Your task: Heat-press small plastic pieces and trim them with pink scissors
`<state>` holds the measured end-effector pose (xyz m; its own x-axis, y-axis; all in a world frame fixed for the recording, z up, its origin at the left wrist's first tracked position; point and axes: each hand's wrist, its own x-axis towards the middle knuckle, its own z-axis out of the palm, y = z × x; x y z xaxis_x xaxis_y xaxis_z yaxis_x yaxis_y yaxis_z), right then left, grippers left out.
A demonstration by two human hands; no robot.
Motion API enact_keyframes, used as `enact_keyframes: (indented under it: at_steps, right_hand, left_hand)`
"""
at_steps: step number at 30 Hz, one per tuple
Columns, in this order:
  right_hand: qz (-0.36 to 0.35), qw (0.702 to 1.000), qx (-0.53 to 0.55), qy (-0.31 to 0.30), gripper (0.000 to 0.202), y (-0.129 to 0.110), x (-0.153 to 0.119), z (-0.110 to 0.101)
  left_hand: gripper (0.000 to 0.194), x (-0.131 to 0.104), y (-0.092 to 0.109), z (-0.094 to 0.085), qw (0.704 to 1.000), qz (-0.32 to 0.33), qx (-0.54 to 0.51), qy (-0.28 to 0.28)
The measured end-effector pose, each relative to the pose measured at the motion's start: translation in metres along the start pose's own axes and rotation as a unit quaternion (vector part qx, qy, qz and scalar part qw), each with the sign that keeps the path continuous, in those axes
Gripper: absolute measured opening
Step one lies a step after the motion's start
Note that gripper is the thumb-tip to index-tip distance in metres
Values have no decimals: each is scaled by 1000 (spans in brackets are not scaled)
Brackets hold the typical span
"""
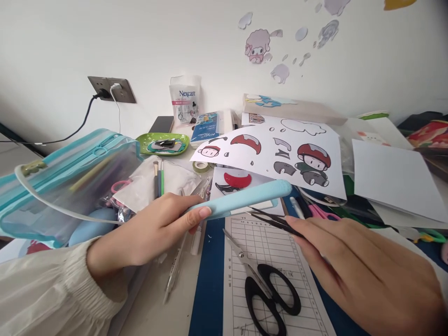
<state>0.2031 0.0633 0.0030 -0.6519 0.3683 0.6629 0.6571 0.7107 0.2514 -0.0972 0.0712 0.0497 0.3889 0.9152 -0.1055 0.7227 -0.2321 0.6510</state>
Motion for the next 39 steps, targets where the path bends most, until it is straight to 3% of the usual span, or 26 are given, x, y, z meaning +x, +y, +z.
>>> enact_keyframes:
  at_steps: [4, 7, 22, 31, 33, 35, 37, 39]
  right_hand:
    - [-86, 996, -10, 0, 22, 8, -8, -3]
    - [-110, 994, -7, -6, 25, 10, -7, -6]
    - [-82, 997, 7, 13, 32, 4, -9, -1]
    - [-94, 994, 30, -35, 37, 7, -22, -4]
    - [-56, 997, 40, -30, 33, 3, -18, -4]
    - [55, 996, 65, -11, 27, -3, -10, -3]
    - [190, 974, 120, -10, 14, -9, 0, -2]
    - [273, 943, 190, -30, 8, -12, 10, -2]
  left_hand:
    - [57, -1, 0, 1, 999, 10, 24, 22]
    - [59, 0, 0, 2, 999, 12, 41, 28]
    - [58, 1, 1, 4, 998, 10, 58, 17]
    - [58, 0, 3, 4, 999, 2, 50, 18]
    - [56, 0, 3, 4, 999, 2, 42, 12]
    - [54, 1, 2, 4, 999, 0, 33, 7]
    - [53, 2, 1, 5, 1000, -8, 23, 12]
    - [53, 2, 1, 6, 1000, -21, 10, 16]
